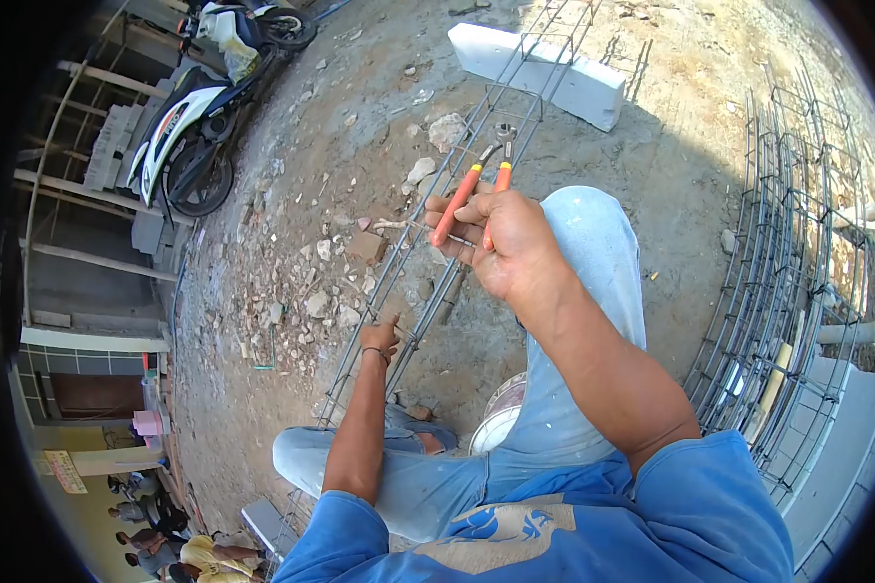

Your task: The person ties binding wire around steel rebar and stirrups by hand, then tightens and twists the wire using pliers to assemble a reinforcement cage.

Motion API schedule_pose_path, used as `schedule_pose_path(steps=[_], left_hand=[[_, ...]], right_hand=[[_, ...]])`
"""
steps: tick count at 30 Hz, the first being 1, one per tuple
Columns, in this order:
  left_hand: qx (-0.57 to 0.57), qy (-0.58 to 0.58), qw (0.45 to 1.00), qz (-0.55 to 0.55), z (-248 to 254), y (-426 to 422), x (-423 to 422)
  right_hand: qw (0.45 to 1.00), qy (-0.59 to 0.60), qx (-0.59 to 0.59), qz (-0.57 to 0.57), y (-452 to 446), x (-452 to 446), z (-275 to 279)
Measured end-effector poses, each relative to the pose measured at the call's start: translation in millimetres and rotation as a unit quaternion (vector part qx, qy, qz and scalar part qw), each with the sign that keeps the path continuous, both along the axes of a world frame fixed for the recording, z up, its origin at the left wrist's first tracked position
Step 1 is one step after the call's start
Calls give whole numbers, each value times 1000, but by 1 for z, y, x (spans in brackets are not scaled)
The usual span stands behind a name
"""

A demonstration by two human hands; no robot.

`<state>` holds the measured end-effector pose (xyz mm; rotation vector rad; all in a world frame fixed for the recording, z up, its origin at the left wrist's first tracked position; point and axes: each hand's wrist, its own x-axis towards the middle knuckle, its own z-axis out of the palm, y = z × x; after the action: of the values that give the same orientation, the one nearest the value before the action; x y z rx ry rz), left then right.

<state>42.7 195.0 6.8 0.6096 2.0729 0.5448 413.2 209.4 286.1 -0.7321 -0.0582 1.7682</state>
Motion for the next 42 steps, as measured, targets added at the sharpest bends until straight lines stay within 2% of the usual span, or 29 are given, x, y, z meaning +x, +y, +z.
schedule_pose_path(steps=[2, 3, 5, 9, 10, 12, 13, 14, 16, 17, 19, 21, 23, 24, 27, 29, 30, 32, 34, 36, 37, 38, 39, 42], left_hand=[[62, 218, 966, -124, 0, -4, -6], [68, 211, 967, -128, -1, -5, -4], [134, 284, 936, -160, 5, -8, 2], [106, 233, 951, -172, 7, -9, 4], [108, 229, 952, -173, 26, -13, 18], [231, 406, 874, -134, 72, -28, 55], [207, 382, 878, -201, 85, -26, 64], [208, 381, 878, -201, 85, -21, 73], [324, 309, 823, -349, 83, -14, 91], [323, 308, 824, -348, 76, -13, 99], [277, 201, 841, -419, 55, -6, 111], [283, 196, 856, -386, 30, 0, 108], [258, 195, 878, -353, 29, 2, 110], [261, 194, 880, -347, 29, 3, 109], [256, 240, 863, -362, 31, -1, 97], [317, 235, 833, -387, 49, -16, 85], [309, 237, 847, -362, 72, -27, 83], [162, 88, 911, -368, 145, -48, 72], [254, 69, 887, -380, 198, -79, 56], [379, 119, 868, -299, 251, -125, 41], [424, 99, 874, -217, 269, -149, 33], [474, 84, 865, -142, 279, -180, 20], [462, 119, 874, -90, 279, -217, 6], [514, 134, 822, 206, 272, -298, -14]], right_hand=[[1000, -7, 0, -6, 0, -4, -2], [1000, -12, 0, 1, 0, -5, -2], [1000, -27, -1, 13, 2, -9, -6], [999, -32, -8, 23, 2, -9, -7], [999, -36, -7, 21, 2, -9, -7], [1000, -17, -4, 23, 2, -8, -8], [1000, -19, -2, 23, 2, -8, -8], [1000, -21, -2, 23, 2, -9, -7], [999, -23, -2, 22, 1, -11, -5], [999, -23, 4, 28, 0, -13, -3], [999, -26, 12, 35, -2, -14, 0], [995, -19, 59, 84, -2, -14, 2], [992, 14, 93, 81, 0, -6, 9], [988, 50, 125, 79, 1, 0, 12], [971, 15, 233, 51, -1, 36, 24], [959, -70, 275, 1, -6, 65, 33], [951, -120, 284, -27, -9, 78, 32], [931, -245, 250, -107, -12, 100, 18], [916, -340, 151, -150, -8, 125, -19], [908, -390, 56, -141, -3, 158, -80], [907, -412, -5, -92, 0, 177, -116], [889, -451, -55, -48, 14, 222, -193], [860, -499, -110, -1, 13, 229, -235], [781, -594, -167, 91, -7, 193, -281]])
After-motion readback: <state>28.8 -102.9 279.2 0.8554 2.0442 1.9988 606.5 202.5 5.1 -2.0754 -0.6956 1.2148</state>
